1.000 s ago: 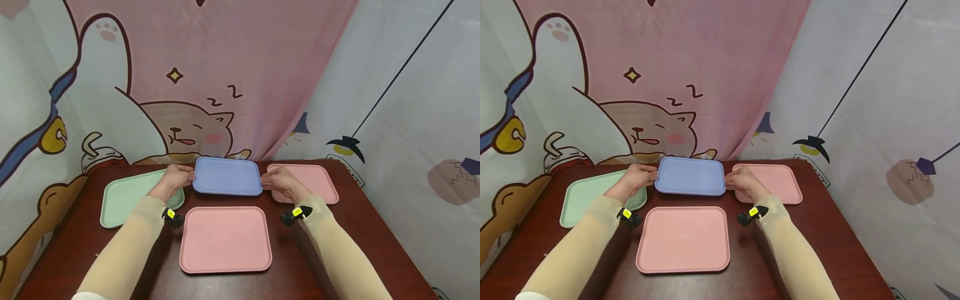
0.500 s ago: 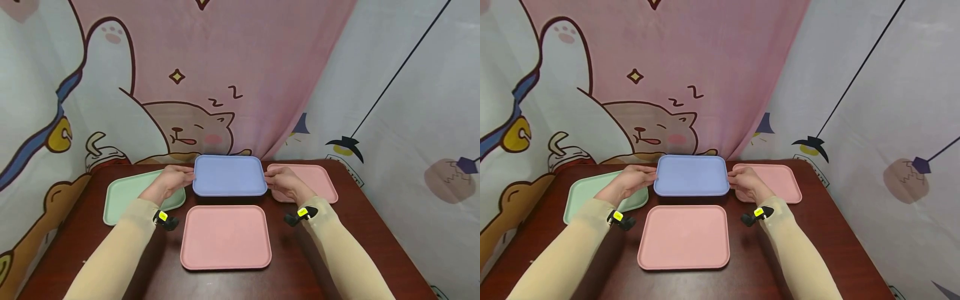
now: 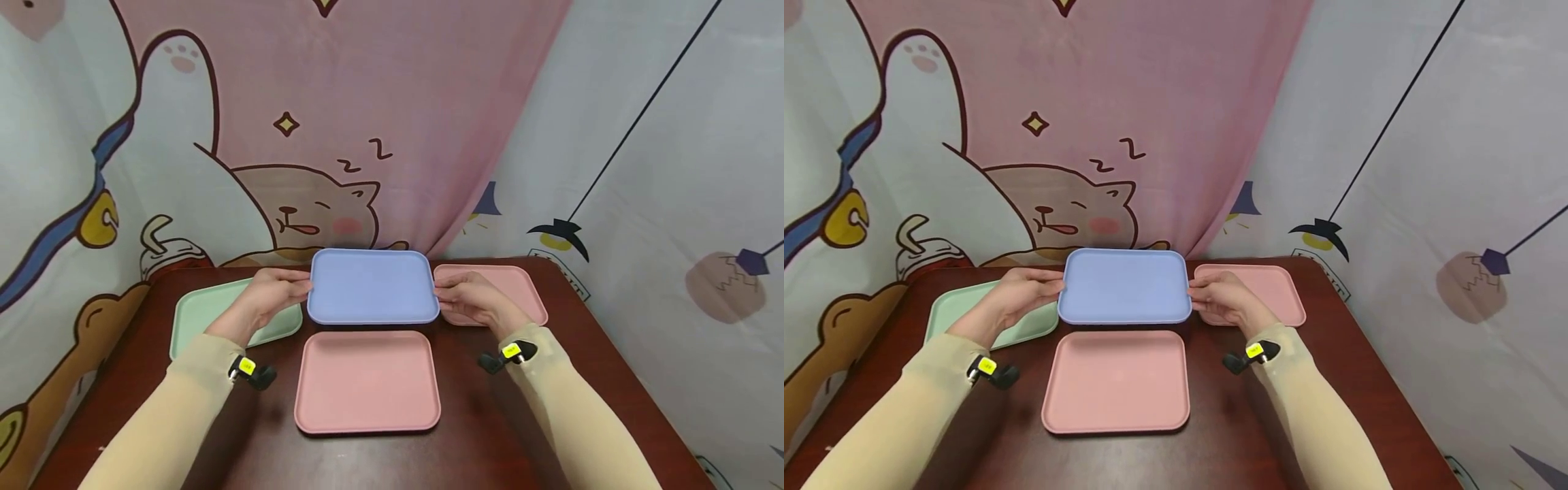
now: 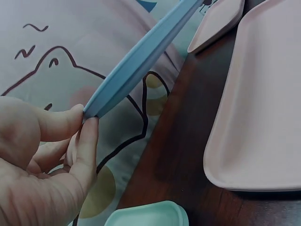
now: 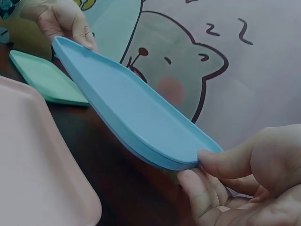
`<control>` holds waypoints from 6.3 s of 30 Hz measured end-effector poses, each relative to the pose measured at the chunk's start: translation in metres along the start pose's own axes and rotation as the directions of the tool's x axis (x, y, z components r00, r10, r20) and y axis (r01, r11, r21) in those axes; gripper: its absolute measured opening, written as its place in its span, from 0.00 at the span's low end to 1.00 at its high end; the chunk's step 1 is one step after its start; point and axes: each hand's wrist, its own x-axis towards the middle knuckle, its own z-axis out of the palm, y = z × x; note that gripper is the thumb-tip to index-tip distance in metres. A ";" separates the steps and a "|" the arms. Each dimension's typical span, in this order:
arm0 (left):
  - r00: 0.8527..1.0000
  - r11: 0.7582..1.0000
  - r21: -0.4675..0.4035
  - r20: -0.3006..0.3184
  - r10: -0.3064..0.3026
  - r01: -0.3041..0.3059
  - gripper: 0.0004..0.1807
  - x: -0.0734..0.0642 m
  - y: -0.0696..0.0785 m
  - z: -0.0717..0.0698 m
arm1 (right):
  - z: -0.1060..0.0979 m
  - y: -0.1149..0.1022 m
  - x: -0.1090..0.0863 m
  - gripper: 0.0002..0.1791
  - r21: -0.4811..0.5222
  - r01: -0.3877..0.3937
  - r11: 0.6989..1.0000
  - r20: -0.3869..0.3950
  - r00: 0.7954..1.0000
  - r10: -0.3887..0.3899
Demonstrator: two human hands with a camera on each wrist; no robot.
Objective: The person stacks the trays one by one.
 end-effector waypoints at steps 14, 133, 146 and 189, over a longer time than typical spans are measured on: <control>0.998 0.998 -0.008 0.034 0.061 -0.060 0.25 -0.040 0.007 0.005 | 0.009 -0.013 -0.043 0.13 -0.003 0.005 1.000 0.015 1.000 -0.005; 0.991 0.998 -0.029 -0.116 -0.068 0.065 0.19 -0.109 -0.101 0.023 | 0.032 0.096 -0.109 0.13 -0.082 -0.008 0.997 0.035 0.999 0.011; 0.992 0.999 -0.006 -0.115 -0.050 0.049 0.19 -0.111 -0.102 0.024 | 0.029 0.101 -0.108 0.13 -0.111 -0.009 0.994 0.016 1.000 0.011; 0.998 0.996 -0.077 -0.030 0.052 -0.054 0.29 -0.112 -0.063 -0.027 | 0.000 0.053 -0.103 0.18 -0.006 0.041 0.999 0.046 0.998 -0.041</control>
